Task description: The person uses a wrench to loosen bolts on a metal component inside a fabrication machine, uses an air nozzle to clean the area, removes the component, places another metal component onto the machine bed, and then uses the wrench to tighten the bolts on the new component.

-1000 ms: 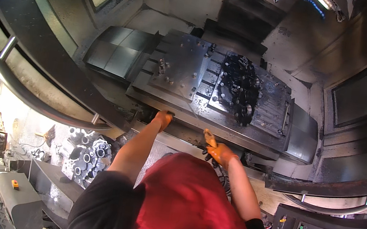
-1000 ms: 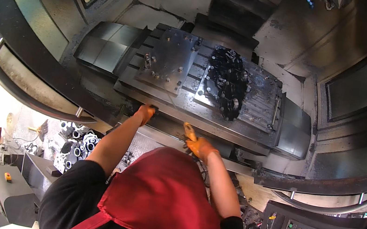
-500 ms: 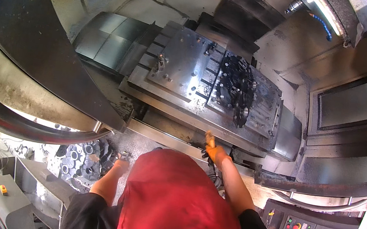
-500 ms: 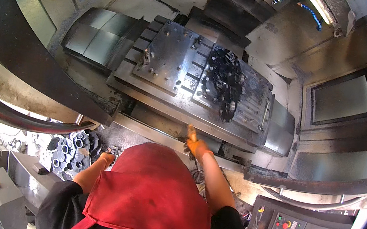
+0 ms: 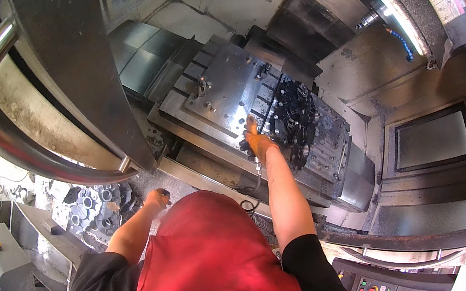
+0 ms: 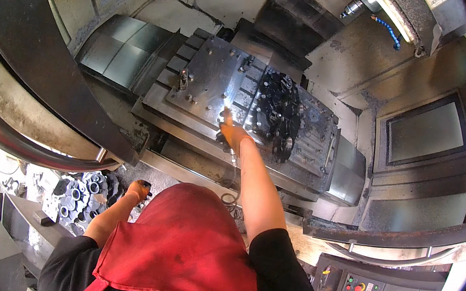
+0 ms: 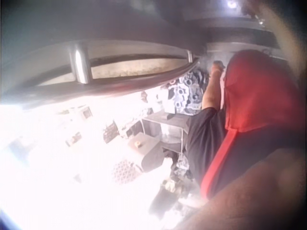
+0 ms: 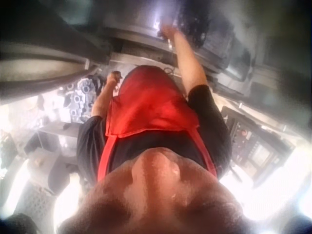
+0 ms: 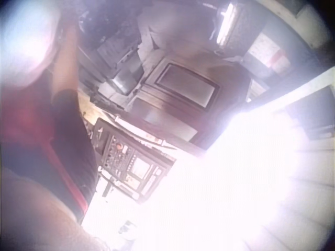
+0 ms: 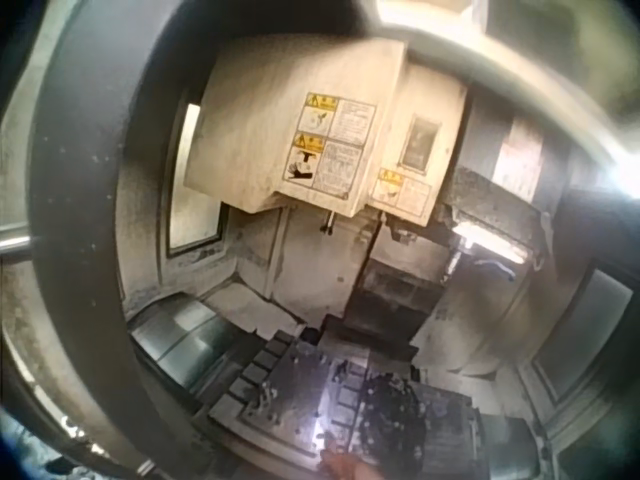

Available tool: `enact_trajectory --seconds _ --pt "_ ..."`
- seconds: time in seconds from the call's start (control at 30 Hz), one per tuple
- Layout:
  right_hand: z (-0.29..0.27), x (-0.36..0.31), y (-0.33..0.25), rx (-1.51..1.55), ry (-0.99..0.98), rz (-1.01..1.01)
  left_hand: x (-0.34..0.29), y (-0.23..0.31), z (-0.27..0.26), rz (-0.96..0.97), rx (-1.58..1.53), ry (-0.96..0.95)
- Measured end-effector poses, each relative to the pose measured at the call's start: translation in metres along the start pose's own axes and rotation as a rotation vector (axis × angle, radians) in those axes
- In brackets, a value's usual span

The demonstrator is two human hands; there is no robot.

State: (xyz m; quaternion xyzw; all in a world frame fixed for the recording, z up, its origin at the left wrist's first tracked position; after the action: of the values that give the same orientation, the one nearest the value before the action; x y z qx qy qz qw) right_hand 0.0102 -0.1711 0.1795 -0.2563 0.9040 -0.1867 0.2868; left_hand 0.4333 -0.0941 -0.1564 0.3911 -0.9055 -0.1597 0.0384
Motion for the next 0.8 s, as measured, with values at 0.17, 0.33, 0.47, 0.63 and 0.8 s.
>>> enact_trajectory --seconds 0.17,0.33,0.47,0.63,0.8 --pt "0.020 -0.008 0.055 -0.053 -0.132 -0.009 -0.045 -0.015 0.043 -0.648 -0.528 -0.231" --pt "0.018 -0.024 0.093 -0.054 -0.095 0.063 -0.105 -0.043 0.088 -0.675 -0.552 -0.265" --pt "0.025 -0.001 0.139 -0.018 -0.206 0.043 -0.112 -0.026 0.094 -0.028 0.049 -0.440" --pt "0.006 -0.021 0.188 0.087 -0.287 0.009 -0.074 -0.034 0.076 -0.428 -0.295 -0.342" --pt "-0.030 -0.050 0.190 -0.127 -0.090 0.169 -0.010 0.022 0.024 -0.657 -0.292 -0.248"
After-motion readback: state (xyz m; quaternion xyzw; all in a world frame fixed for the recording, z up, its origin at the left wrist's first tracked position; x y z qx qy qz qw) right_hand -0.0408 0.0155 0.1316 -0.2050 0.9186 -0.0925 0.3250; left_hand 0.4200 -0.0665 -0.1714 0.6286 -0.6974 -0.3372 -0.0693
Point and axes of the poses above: each hand's wrist, its own x-axis towards the middle knuckle, its own z-axis out of the palm, y = z × x, the point moved 7 cm from there along x, towards the middle knuckle, and after that the axes turned 15 degrees about y, right-handed, at the moved point
